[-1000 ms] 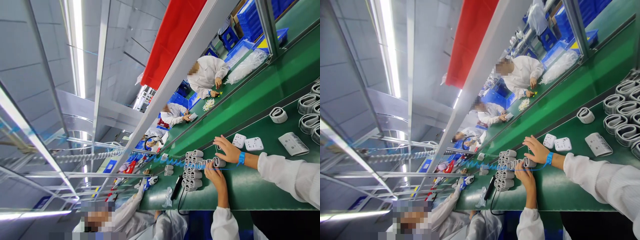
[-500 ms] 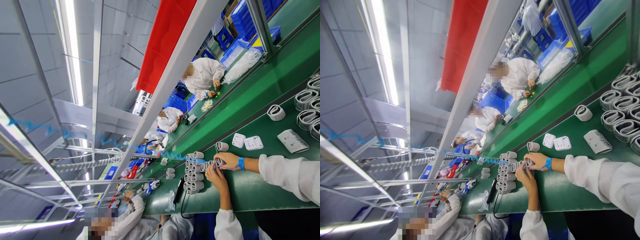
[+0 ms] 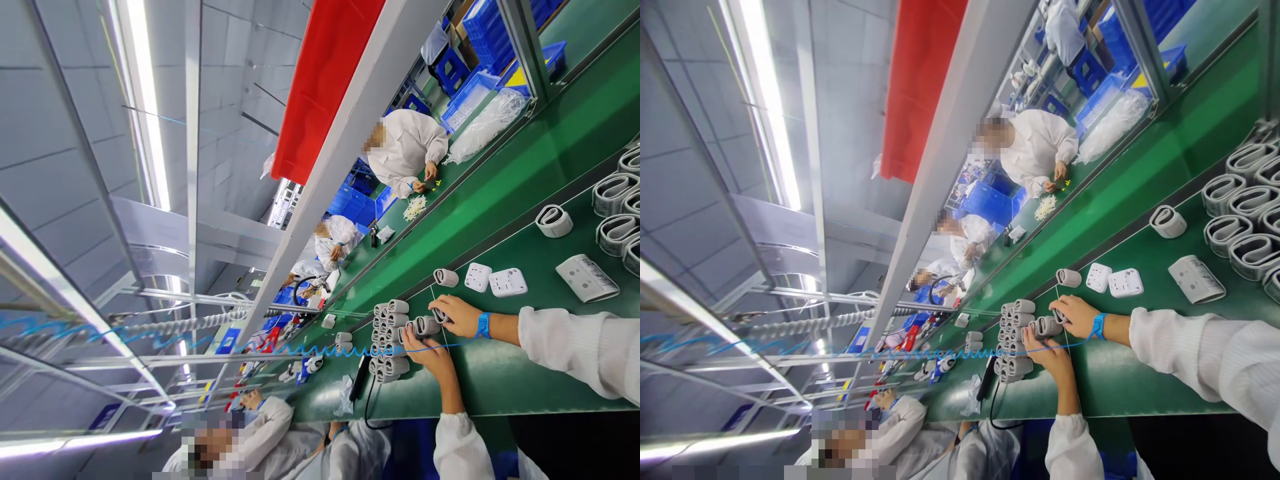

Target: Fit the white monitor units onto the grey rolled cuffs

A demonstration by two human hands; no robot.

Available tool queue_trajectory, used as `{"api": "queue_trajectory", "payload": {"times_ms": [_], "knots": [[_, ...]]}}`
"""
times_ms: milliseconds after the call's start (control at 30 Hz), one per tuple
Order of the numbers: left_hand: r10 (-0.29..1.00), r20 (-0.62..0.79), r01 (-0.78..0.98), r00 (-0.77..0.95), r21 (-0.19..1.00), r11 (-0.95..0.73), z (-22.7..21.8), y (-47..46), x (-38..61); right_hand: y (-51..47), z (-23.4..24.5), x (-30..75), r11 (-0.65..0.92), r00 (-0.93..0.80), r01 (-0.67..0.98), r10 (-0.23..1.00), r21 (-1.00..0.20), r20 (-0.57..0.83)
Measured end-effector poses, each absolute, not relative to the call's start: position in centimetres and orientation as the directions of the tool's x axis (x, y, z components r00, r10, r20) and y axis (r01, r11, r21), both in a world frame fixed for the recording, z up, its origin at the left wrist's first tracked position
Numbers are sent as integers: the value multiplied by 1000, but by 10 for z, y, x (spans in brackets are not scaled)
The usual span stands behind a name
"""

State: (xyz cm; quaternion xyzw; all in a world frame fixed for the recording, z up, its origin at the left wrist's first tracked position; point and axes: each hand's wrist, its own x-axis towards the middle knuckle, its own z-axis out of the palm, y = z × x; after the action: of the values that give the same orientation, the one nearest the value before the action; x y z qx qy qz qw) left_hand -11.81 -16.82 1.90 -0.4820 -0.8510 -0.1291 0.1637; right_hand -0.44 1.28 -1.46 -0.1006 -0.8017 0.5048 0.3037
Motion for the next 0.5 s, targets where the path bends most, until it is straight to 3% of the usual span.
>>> {"api": "queue_trajectory", "payload": {"times_ms": [100,267,400,500], "knots": [[750,411,833,-518,40,552,19,-174,-115,15,-10,1,475,-783,-96,507,-875,362],[687,446,771,-573,9,637,19,-178,-114,20,-6,1,327,-812,-172,486,-929,322],[685,419,751,-595,-12,660,22,-174,-118,25,-8,-5,4,-881,-235,422,-972,215],[716,364,765,-596,-16,644,21,-168,-120,28,-14,-10,-208,-887,-245,443,-947,132]]}}
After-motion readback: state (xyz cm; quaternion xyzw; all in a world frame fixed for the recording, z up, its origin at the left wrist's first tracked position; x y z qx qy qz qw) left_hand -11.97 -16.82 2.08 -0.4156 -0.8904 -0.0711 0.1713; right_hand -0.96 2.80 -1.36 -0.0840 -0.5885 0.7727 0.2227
